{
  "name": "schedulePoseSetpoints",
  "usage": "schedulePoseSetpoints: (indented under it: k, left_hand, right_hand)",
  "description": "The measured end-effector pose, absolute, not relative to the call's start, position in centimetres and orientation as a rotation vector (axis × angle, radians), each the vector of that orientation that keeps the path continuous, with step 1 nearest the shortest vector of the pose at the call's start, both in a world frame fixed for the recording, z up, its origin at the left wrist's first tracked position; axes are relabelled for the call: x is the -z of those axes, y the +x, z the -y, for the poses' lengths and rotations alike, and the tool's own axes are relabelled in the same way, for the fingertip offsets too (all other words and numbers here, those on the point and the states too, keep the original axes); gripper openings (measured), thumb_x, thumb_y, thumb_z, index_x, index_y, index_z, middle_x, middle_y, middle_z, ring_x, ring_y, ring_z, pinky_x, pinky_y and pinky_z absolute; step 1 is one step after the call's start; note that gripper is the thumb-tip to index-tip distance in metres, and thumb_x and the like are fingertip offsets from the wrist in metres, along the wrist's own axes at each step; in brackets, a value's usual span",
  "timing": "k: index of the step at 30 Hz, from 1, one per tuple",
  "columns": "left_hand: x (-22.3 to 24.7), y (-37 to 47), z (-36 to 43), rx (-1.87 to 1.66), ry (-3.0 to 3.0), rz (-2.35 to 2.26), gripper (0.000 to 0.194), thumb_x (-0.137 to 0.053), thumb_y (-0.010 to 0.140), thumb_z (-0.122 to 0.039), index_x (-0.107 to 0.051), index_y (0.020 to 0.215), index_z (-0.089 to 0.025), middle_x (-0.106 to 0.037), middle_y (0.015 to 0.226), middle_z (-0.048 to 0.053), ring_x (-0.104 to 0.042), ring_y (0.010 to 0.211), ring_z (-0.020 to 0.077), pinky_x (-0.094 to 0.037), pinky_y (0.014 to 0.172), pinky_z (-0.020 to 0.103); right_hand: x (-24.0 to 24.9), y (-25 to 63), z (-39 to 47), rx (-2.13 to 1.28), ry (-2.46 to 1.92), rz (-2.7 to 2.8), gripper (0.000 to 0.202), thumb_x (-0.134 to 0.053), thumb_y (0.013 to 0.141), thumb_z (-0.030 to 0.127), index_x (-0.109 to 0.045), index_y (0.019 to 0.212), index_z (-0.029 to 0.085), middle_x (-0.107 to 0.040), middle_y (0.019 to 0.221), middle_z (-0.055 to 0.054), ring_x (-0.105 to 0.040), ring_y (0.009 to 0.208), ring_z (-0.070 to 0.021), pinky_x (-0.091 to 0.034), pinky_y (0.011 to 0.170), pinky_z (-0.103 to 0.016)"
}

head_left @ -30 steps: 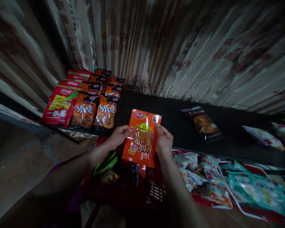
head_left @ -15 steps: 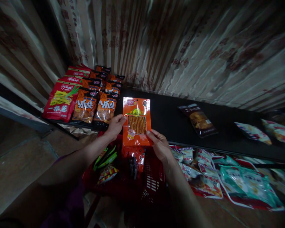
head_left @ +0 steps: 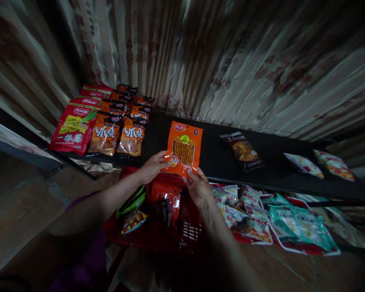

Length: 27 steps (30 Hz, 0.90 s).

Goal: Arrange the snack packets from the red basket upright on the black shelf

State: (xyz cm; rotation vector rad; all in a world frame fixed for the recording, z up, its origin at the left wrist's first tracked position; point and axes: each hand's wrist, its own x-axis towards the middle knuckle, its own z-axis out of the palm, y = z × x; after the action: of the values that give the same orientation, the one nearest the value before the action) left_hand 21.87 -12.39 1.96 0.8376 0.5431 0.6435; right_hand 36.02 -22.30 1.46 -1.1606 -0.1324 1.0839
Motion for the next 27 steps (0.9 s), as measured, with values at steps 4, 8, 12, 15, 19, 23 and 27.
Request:
schedulePoseSetpoints:
  k: [4, 8, 12, 15, 19, 23, 27]
  left_hand:
    - [-1.5, 22.3, 13.0, -0.641, 0.804, -0.582, 0.041, -0.072, 0.067, -0.014, -0.06, 0.106, -0.016, -0.068, 0.106, 0.008, -0.065, 0.091, 0.0183, -0.051, 0.086, 0.036]
    - [-0.8, 22.6, 12.8, -0.731, 0.801, -0.653, 0.035, -0.069, 0.066, -0.007, -0.063, 0.1, -0.015, -0.07, 0.097, 0.005, -0.066, 0.084, 0.0142, -0.05, 0.087, 0.031]
    - [-0.6, 22.4, 12.5, -0.743, 0.808, -0.659, 0.031, -0.068, 0.065, -0.007, -0.064, 0.095, -0.014, -0.071, 0.092, 0.004, -0.066, 0.081, 0.0136, -0.05, 0.084, 0.03]
    - [-0.5, 22.1, 12.3, -0.739, 0.847, -0.64, 0.031, -0.069, 0.065, -0.011, -0.064, 0.096, -0.014, -0.071, 0.093, 0.005, -0.066, 0.081, 0.0142, -0.05, 0.082, 0.029]
    - [-0.3, 21.7, 12.2, -0.714, 0.913, -0.631, 0.033, -0.071, 0.065, -0.014, -0.065, 0.097, -0.013, -0.072, 0.091, 0.005, -0.067, 0.079, 0.0146, -0.05, 0.078, 0.028]
    - [-0.4, 21.7, 12.4, -0.702, 0.881, -0.642, 0.033, -0.071, 0.065, -0.014, -0.065, 0.097, -0.014, -0.072, 0.091, 0.005, -0.067, 0.079, 0.0146, -0.05, 0.079, 0.028]
    - [-0.5, 21.8, 12.5, -0.73, 0.901, -0.617, 0.036, -0.071, 0.064, -0.015, -0.065, 0.099, -0.013, -0.072, 0.096, 0.007, -0.067, 0.084, 0.0161, -0.05, 0.083, 0.029]
  right_hand:
    - [-1.3, 36.1, 21.9, -1.047, -1.172, 0.15, 0.033, -0.085, 0.051, 0.016, -0.065, 0.077, 0.024, -0.072, 0.075, 0.006, -0.066, 0.067, -0.0095, -0.055, 0.059, -0.018]
    - [-0.9, 35.9, 21.7, -1.06, -1.181, 0.182, 0.034, -0.085, 0.049, 0.017, -0.065, 0.076, 0.024, -0.071, 0.075, 0.006, -0.065, 0.068, -0.0099, -0.054, 0.061, -0.02]
    - [-0.7, 35.8, 21.4, -1.064, -1.204, 0.222, 0.034, -0.083, 0.051, 0.019, -0.065, 0.079, 0.025, -0.07, 0.073, 0.007, -0.064, 0.067, -0.0098, -0.053, 0.062, -0.021]
    - [-0.7, 35.8, 21.3, -1.09, -1.2, 0.242, 0.03, -0.082, 0.053, 0.021, -0.064, 0.077, 0.026, -0.07, 0.074, 0.007, -0.065, 0.069, -0.0108, -0.052, 0.063, -0.022]
    - [-1.0, 35.8, 21.3, -1.101, -1.152, 0.211, 0.027, -0.082, 0.055, 0.024, -0.065, 0.076, 0.024, -0.073, 0.078, 0.005, -0.066, 0.073, -0.0141, -0.052, 0.063, -0.025]
    - [-1.4, 35.7, 21.4, -1.106, -1.138, 0.263, 0.03, -0.083, 0.053, 0.024, -0.067, 0.079, 0.022, -0.074, 0.077, 0.002, -0.068, 0.074, -0.0169, -0.053, 0.068, -0.028]
    - [-1.8, 35.6, 21.4, -1.081, -1.137, 0.295, 0.032, -0.082, 0.052, 0.025, -0.068, 0.081, 0.023, -0.074, 0.077, 0.002, -0.069, 0.076, -0.0191, -0.054, 0.069, -0.03]
